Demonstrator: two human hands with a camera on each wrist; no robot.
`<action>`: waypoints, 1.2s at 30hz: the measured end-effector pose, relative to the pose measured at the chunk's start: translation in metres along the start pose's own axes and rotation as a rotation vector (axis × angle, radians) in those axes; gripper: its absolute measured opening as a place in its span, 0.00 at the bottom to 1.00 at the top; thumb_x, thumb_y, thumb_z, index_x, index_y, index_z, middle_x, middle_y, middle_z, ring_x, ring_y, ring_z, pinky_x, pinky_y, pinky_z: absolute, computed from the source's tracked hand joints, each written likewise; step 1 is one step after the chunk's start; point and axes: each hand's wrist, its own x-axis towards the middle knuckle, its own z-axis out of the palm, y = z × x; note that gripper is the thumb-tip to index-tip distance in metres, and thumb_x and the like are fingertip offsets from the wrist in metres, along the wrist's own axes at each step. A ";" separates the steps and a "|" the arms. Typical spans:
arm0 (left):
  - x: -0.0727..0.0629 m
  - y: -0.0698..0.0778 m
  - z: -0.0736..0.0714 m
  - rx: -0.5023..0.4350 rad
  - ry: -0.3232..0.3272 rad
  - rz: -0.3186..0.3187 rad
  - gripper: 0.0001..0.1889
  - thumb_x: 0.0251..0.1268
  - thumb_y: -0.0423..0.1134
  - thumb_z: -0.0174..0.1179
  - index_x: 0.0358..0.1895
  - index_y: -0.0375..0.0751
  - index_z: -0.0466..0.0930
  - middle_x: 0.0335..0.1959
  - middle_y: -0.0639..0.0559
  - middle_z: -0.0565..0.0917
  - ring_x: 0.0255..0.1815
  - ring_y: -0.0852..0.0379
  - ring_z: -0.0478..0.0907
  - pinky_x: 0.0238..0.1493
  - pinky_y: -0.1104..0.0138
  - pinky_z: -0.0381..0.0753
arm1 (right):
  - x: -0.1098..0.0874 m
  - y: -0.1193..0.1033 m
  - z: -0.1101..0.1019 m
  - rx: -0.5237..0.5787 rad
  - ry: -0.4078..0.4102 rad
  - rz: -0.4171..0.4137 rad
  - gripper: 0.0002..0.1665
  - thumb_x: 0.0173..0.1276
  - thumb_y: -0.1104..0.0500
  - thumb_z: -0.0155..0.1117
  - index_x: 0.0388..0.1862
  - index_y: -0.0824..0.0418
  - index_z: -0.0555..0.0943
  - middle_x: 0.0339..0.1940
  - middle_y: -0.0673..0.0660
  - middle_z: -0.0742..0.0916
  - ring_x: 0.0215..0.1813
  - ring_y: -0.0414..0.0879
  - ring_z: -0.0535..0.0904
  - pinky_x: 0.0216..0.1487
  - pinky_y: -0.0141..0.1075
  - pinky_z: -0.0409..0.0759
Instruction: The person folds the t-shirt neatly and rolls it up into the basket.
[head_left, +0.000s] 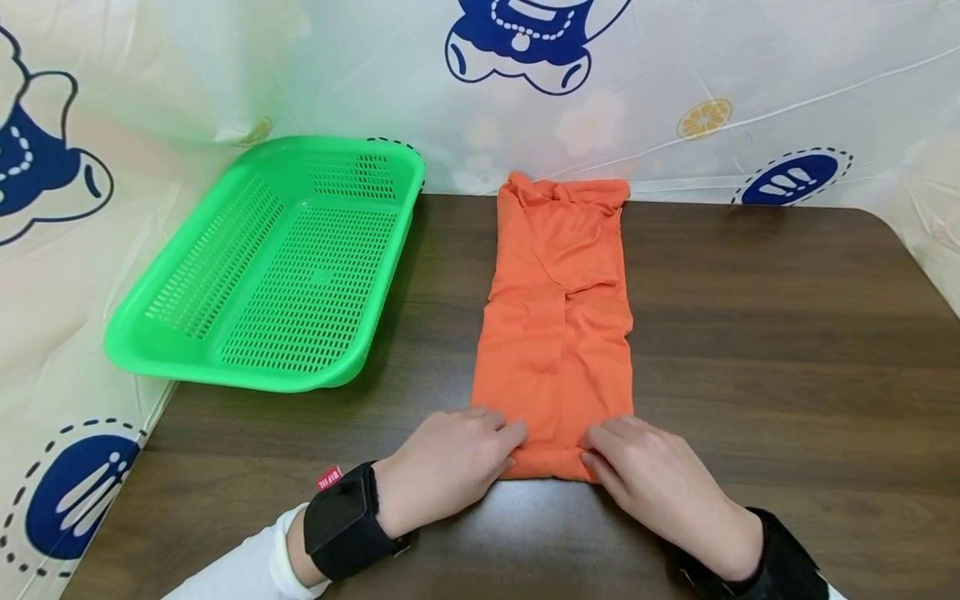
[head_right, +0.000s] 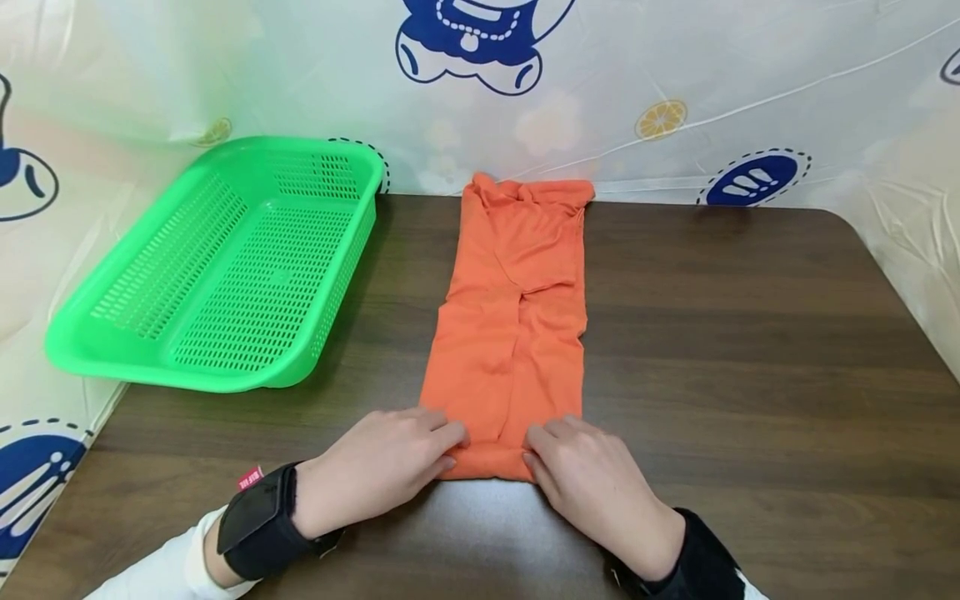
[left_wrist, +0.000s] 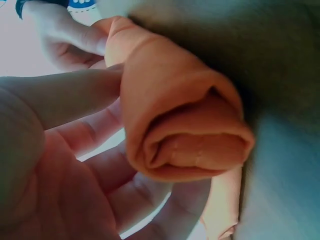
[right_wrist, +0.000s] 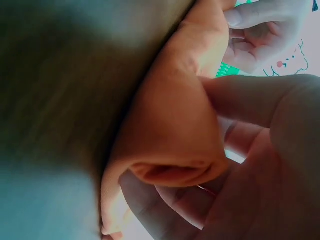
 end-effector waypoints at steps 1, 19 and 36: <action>0.000 0.000 -0.001 -0.019 -0.015 -0.002 0.07 0.60 0.41 0.55 0.26 0.49 0.69 0.16 0.60 0.62 0.17 0.63 0.60 0.13 0.72 0.58 | 0.000 0.000 0.000 0.005 -0.004 -0.007 0.13 0.55 0.57 0.63 0.21 0.45 0.69 0.18 0.37 0.64 0.22 0.32 0.61 0.20 0.24 0.61; 0.001 -0.003 0.000 -0.044 -0.039 -0.047 0.09 0.61 0.42 0.54 0.23 0.52 0.67 0.13 0.61 0.60 0.12 0.63 0.58 0.10 0.71 0.55 | 0.001 -0.008 0.003 -0.063 0.009 -0.194 0.09 0.51 0.62 0.62 0.28 0.50 0.74 0.30 0.45 0.71 0.29 0.41 0.61 0.29 0.32 0.56; -0.003 0.017 -0.003 0.224 0.085 0.066 0.07 0.59 0.39 0.56 0.27 0.48 0.69 0.22 0.56 0.58 0.23 0.59 0.50 0.23 0.70 0.51 | -0.001 -0.008 0.005 -0.088 -0.070 -0.178 0.11 0.53 0.50 0.65 0.33 0.49 0.74 0.35 0.45 0.73 0.31 0.41 0.63 0.30 0.32 0.59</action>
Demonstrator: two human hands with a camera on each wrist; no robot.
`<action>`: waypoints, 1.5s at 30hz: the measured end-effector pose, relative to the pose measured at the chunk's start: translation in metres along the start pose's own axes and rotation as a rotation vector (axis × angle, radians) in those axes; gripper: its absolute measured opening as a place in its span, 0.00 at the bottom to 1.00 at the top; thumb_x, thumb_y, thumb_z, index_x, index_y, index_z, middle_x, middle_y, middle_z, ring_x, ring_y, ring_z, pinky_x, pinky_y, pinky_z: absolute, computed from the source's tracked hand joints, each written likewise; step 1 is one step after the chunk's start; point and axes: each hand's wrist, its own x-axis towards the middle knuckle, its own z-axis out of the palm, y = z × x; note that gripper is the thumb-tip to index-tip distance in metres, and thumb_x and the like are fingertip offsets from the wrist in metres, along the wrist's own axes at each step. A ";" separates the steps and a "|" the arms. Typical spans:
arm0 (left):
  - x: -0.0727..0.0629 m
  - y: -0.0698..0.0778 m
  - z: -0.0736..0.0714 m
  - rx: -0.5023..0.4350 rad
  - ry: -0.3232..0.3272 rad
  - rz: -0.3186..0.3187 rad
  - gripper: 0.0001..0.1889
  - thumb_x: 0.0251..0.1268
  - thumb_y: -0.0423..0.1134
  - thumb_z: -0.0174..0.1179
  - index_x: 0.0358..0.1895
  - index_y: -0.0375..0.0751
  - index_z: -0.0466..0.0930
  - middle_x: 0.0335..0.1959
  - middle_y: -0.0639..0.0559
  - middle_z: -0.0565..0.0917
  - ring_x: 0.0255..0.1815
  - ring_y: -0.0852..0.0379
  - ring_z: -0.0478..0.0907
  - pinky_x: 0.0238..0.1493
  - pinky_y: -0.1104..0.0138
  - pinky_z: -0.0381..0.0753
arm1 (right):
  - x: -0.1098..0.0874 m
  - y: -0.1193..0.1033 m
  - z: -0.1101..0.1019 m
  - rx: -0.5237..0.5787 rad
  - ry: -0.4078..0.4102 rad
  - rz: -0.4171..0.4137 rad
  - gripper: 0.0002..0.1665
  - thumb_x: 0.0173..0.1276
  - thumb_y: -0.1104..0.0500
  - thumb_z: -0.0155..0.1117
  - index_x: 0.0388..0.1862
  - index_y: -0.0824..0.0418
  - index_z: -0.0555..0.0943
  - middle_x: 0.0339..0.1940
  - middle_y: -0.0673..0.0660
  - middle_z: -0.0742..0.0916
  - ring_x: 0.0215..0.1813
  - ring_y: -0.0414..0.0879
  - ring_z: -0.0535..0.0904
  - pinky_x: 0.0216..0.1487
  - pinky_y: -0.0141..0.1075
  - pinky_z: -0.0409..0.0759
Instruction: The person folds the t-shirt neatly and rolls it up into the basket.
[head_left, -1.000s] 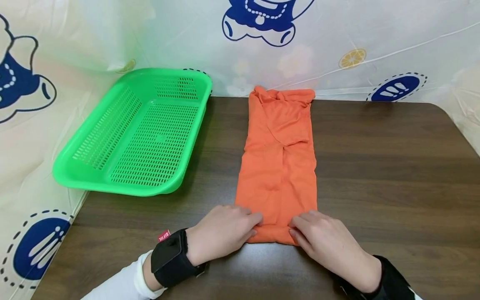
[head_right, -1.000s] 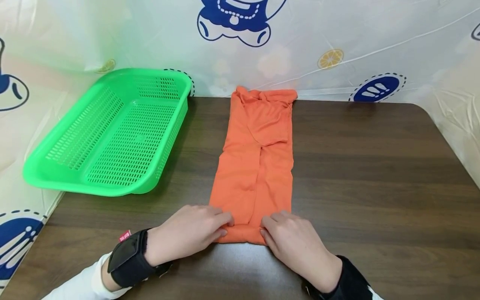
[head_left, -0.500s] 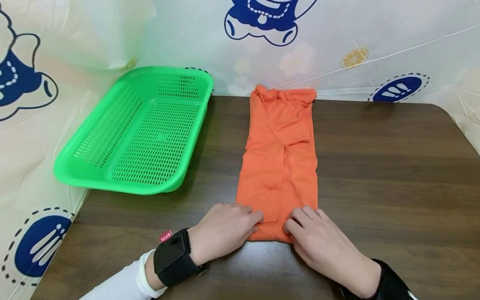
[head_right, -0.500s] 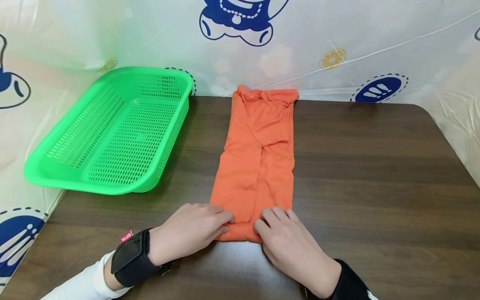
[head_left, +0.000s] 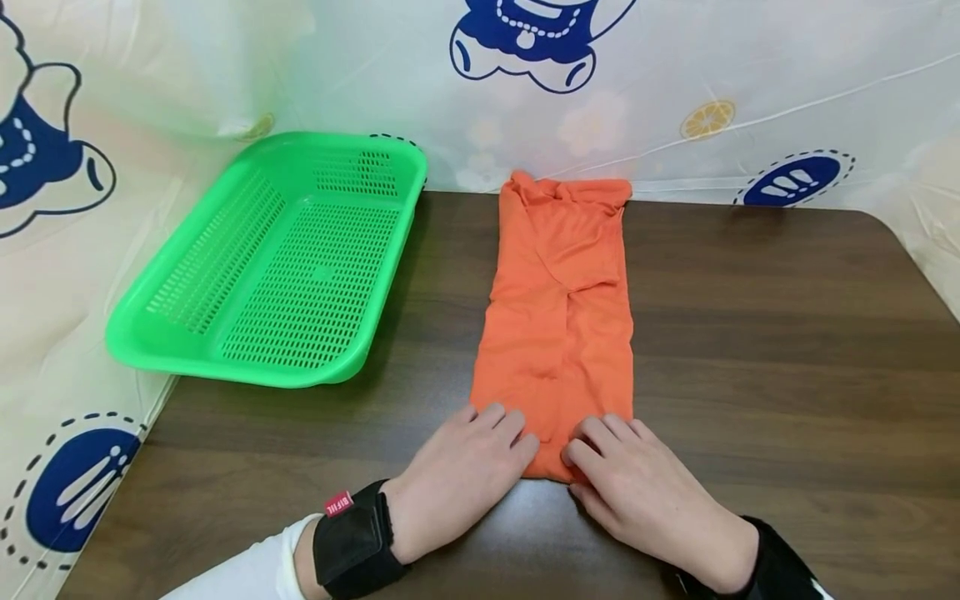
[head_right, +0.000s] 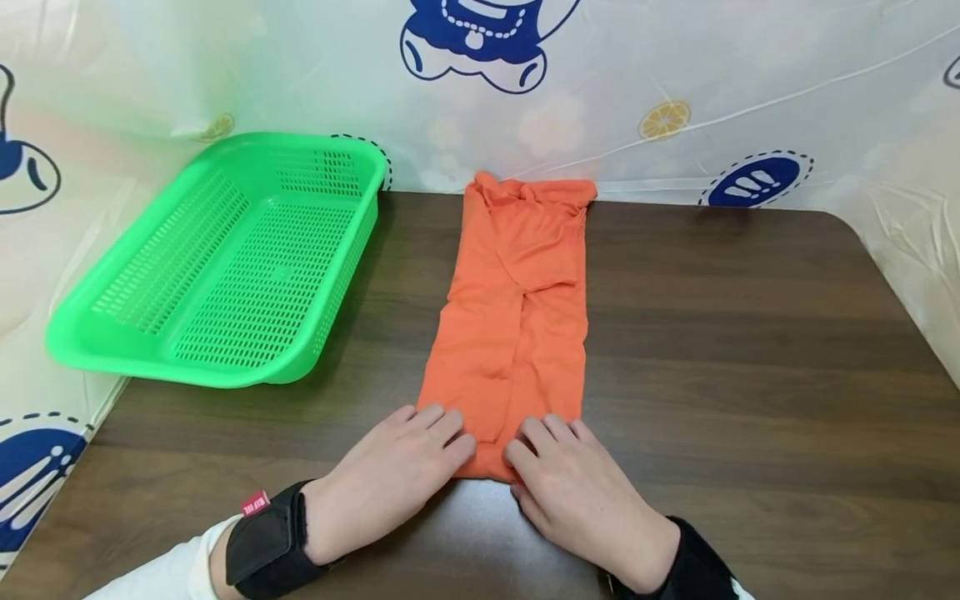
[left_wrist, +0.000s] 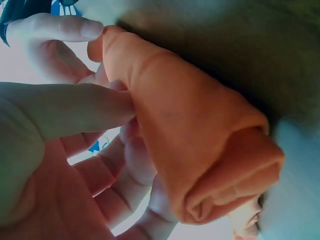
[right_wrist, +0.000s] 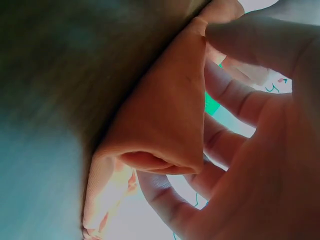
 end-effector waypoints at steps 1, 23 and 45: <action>0.000 0.001 -0.001 -0.005 0.011 -0.002 0.07 0.59 0.38 0.56 0.26 0.48 0.68 0.21 0.56 0.57 0.23 0.59 0.50 0.22 0.71 0.51 | 0.000 0.000 0.000 0.001 0.000 0.001 0.13 0.52 0.49 0.66 0.32 0.49 0.73 0.34 0.45 0.72 0.31 0.41 0.63 0.30 0.32 0.59; 0.001 0.000 0.006 0.005 0.041 -0.074 0.06 0.57 0.33 0.54 0.26 0.45 0.67 0.20 0.54 0.60 0.19 0.58 0.58 0.18 0.72 0.55 | 0.001 0.003 -0.002 0.070 0.161 0.019 0.03 0.60 0.59 0.58 0.34 0.55 0.76 0.29 0.45 0.76 0.29 0.40 0.71 0.31 0.33 0.70; 0.006 -0.010 0.010 -0.074 -0.013 -0.118 0.06 0.60 0.40 0.54 0.26 0.47 0.72 0.18 0.57 0.71 0.20 0.59 0.68 0.21 0.68 0.67 | 0.003 0.008 -0.011 0.115 0.153 0.081 0.11 0.55 0.61 0.64 0.38 0.54 0.78 0.39 0.46 0.77 0.39 0.42 0.72 0.41 0.37 0.71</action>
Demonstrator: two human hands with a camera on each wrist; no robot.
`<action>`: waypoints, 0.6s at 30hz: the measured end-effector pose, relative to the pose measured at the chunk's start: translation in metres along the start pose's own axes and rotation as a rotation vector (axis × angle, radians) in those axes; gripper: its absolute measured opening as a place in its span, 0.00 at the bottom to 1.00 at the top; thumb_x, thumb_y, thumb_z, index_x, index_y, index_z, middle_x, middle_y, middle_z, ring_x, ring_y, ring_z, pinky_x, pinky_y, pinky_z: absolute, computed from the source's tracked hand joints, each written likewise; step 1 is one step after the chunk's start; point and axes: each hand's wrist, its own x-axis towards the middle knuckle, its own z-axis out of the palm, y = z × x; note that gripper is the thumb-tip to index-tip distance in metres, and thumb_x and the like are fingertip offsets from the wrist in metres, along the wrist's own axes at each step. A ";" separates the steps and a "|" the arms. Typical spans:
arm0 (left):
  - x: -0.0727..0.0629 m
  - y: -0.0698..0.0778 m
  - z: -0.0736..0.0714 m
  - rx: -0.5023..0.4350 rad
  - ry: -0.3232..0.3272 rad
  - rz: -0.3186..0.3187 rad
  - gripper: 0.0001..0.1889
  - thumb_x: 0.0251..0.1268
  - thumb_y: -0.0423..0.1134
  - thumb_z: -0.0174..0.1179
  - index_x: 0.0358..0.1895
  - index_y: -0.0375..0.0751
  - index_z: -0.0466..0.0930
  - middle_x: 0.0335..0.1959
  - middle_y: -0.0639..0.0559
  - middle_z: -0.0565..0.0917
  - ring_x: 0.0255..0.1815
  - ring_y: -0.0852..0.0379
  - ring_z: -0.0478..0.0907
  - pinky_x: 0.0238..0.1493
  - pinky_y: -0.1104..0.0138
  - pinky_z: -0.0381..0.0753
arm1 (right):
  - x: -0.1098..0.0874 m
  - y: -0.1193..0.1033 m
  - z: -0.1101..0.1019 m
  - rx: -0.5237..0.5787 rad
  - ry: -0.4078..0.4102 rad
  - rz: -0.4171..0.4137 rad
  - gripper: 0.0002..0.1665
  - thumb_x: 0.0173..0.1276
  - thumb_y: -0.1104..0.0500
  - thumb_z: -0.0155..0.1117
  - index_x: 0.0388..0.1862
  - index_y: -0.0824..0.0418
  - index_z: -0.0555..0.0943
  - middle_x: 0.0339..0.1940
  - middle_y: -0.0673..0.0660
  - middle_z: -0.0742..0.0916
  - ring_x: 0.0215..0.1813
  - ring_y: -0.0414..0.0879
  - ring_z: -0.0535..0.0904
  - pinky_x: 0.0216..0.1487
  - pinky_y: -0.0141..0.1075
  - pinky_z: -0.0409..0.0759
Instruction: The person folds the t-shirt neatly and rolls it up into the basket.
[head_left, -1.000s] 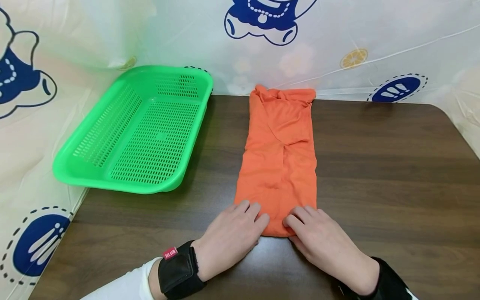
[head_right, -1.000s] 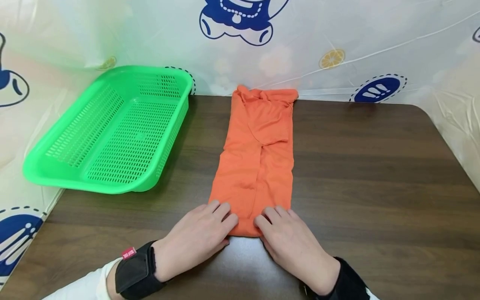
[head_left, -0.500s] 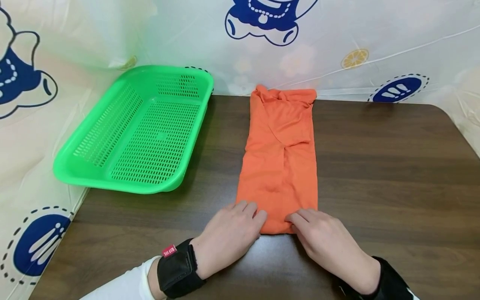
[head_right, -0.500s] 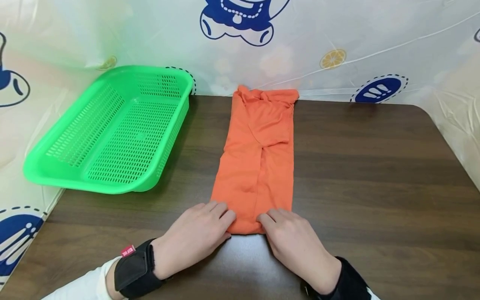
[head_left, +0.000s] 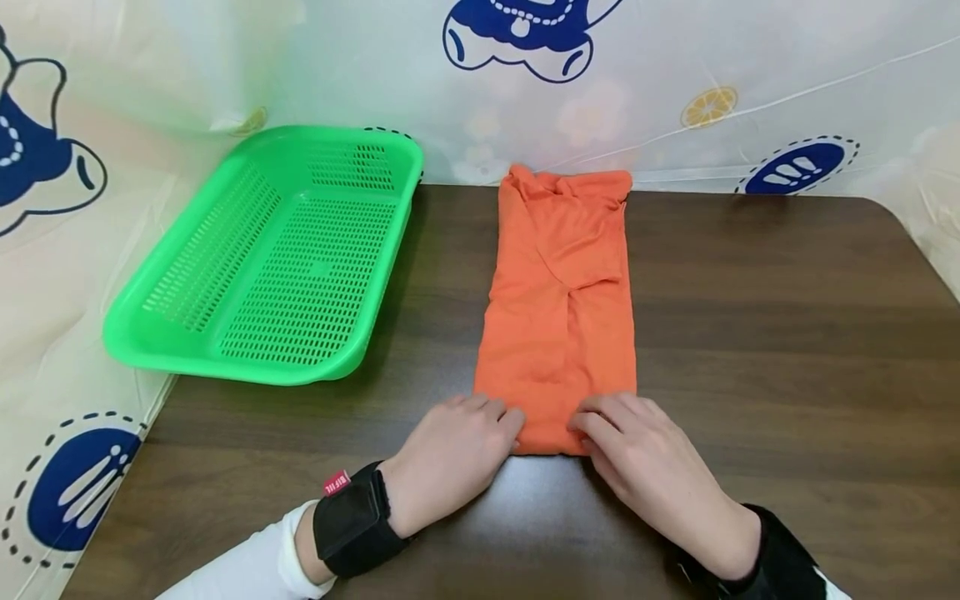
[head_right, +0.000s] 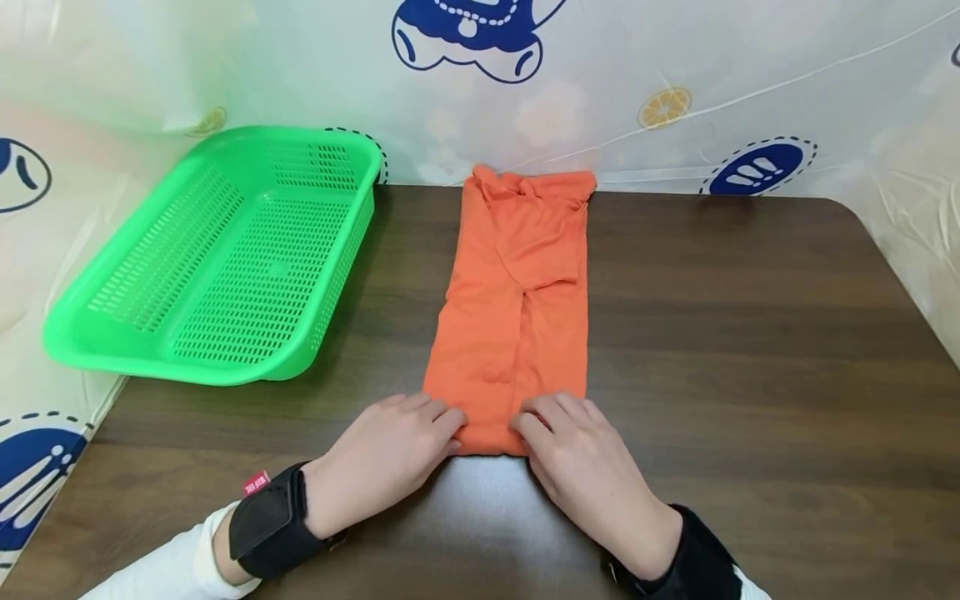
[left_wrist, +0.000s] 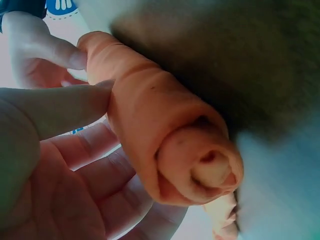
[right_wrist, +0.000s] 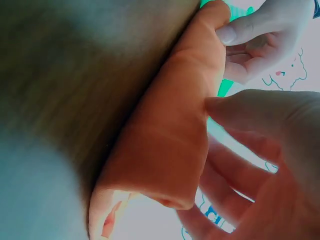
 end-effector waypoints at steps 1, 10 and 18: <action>0.001 -0.001 0.000 -0.007 -0.003 -0.001 0.07 0.60 0.42 0.55 0.26 0.47 0.73 0.19 0.57 0.71 0.20 0.59 0.69 0.21 0.68 0.67 | 0.001 0.000 -0.001 0.000 0.004 -0.011 0.11 0.54 0.61 0.65 0.38 0.53 0.78 0.39 0.47 0.77 0.40 0.43 0.71 0.42 0.39 0.69; 0.004 -0.010 0.001 -0.121 -0.075 -0.005 0.07 0.61 0.43 0.55 0.29 0.46 0.76 0.20 0.58 0.73 0.20 0.61 0.67 0.19 0.69 0.67 | 0.001 -0.001 0.000 -0.050 -0.068 -0.057 0.15 0.48 0.59 0.70 0.36 0.53 0.77 0.41 0.50 0.74 0.40 0.47 0.67 0.39 0.41 0.66; 0.004 -0.011 0.001 -0.145 -0.092 -0.018 0.05 0.60 0.41 0.55 0.31 0.45 0.76 0.20 0.57 0.71 0.20 0.60 0.65 0.19 0.69 0.67 | 0.002 0.002 0.001 -0.082 -0.109 -0.040 0.15 0.49 0.59 0.69 0.36 0.53 0.76 0.42 0.50 0.75 0.43 0.47 0.68 0.39 0.41 0.68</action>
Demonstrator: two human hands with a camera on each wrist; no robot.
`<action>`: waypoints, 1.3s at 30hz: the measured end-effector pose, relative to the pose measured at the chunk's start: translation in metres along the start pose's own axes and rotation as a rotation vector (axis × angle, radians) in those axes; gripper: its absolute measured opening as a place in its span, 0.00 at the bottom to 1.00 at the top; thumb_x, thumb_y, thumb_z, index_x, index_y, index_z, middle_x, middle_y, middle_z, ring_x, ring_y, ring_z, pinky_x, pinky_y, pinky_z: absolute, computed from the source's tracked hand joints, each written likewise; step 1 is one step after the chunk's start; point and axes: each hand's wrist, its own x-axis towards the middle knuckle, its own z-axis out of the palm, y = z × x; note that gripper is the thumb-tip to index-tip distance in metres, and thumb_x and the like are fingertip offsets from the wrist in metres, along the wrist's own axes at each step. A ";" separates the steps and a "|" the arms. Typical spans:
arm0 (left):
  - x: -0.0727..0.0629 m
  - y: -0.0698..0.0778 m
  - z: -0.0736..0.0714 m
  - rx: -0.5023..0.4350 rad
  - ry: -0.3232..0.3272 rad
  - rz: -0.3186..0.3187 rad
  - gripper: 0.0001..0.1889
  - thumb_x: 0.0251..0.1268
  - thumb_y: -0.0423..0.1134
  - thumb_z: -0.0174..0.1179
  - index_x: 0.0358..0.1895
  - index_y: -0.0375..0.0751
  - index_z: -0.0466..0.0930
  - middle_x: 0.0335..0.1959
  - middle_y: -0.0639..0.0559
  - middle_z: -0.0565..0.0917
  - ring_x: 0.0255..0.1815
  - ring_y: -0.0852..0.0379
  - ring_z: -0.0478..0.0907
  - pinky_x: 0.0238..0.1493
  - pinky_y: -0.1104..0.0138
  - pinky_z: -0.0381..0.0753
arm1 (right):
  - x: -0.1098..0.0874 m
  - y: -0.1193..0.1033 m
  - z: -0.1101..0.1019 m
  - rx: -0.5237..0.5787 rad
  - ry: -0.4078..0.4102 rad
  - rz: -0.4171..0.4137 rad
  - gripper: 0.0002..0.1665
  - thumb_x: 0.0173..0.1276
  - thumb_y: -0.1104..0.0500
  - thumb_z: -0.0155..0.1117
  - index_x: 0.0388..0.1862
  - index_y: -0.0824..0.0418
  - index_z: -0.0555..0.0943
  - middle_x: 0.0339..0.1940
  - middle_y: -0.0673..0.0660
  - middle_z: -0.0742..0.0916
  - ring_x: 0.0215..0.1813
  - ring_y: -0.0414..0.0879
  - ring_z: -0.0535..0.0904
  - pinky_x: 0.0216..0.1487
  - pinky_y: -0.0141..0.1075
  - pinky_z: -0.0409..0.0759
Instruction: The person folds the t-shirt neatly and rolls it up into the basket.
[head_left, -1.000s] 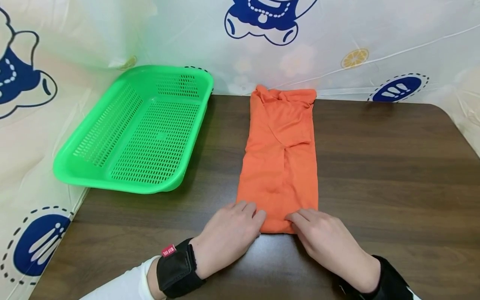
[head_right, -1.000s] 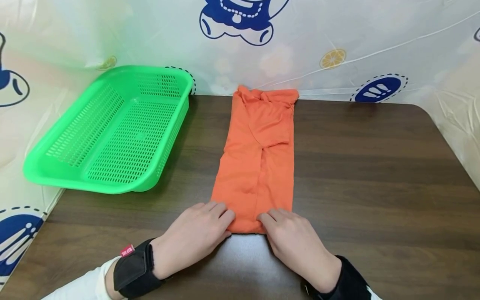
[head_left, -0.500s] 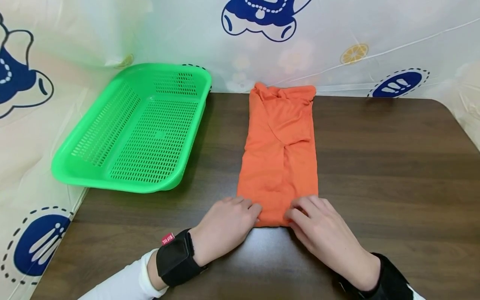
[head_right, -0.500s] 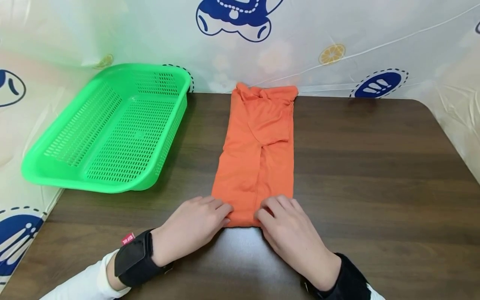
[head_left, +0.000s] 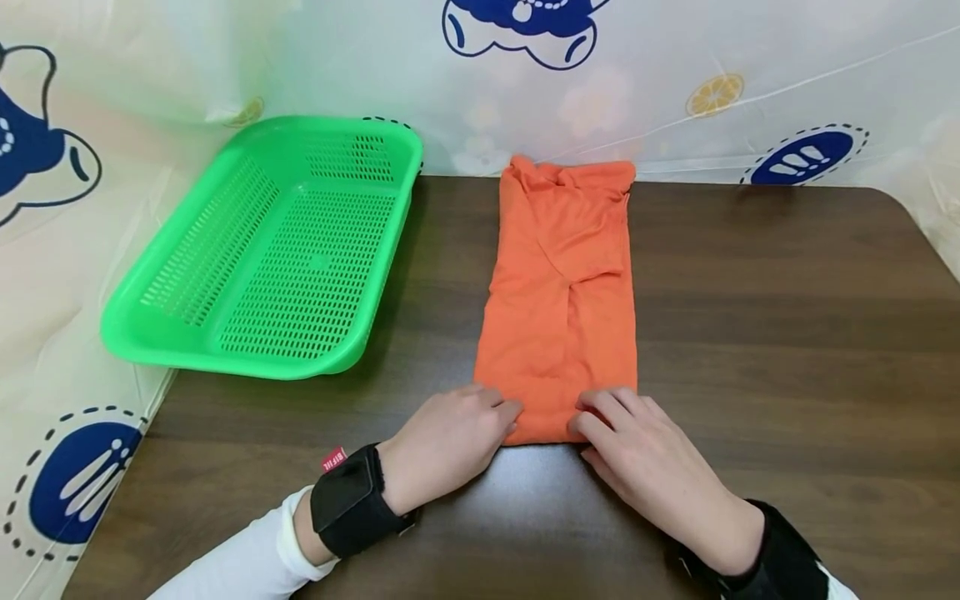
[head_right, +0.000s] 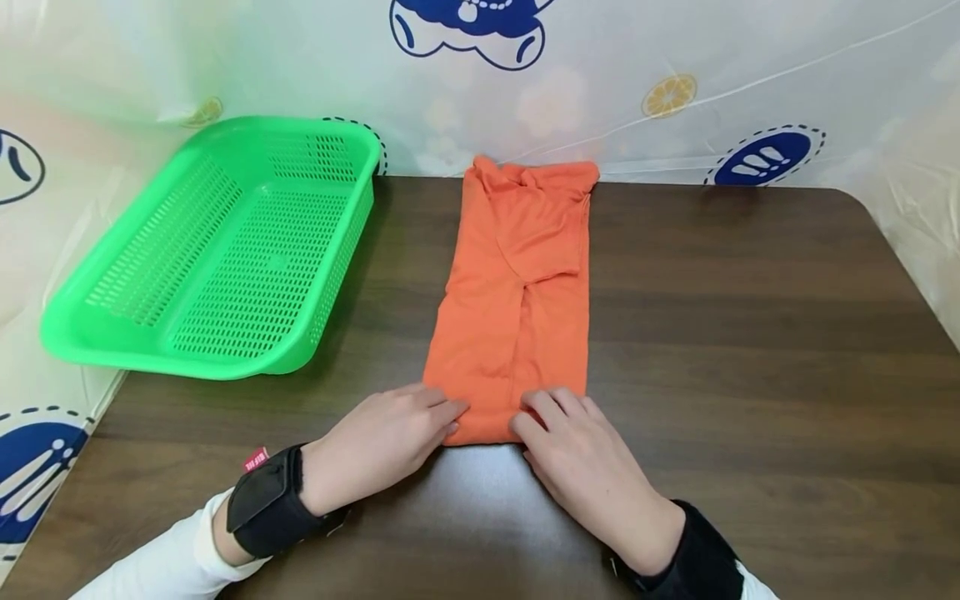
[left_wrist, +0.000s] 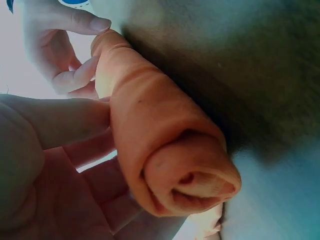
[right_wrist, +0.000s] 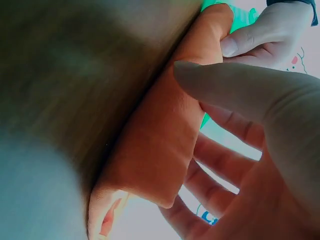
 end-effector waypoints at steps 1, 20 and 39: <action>0.000 0.000 0.000 0.005 0.001 -0.001 0.05 0.60 0.41 0.55 0.33 0.45 0.76 0.20 0.57 0.71 0.20 0.60 0.65 0.19 0.69 0.68 | 0.000 0.000 0.000 -0.005 -0.005 0.001 0.15 0.49 0.60 0.69 0.36 0.52 0.76 0.42 0.49 0.75 0.44 0.47 0.68 0.39 0.41 0.67; 0.000 0.004 -0.004 0.049 0.071 0.017 0.22 0.60 0.39 0.48 0.59 0.45 0.64 0.21 0.59 0.67 0.18 0.62 0.63 0.18 0.70 0.59 | 0.001 0.003 0.001 0.019 0.021 -0.008 0.14 0.46 0.70 0.52 0.32 0.56 0.73 0.30 0.49 0.76 0.36 0.45 0.69 0.36 0.36 0.69; 0.002 0.023 -0.018 0.094 0.211 0.206 0.05 0.58 0.35 0.52 0.26 0.46 0.71 0.23 0.56 0.63 0.24 0.58 0.58 0.22 0.72 0.54 | -0.003 0.005 0.003 0.018 0.010 0.068 0.12 0.44 0.67 0.57 0.27 0.52 0.70 0.23 0.44 0.70 0.27 0.39 0.61 0.25 0.29 0.62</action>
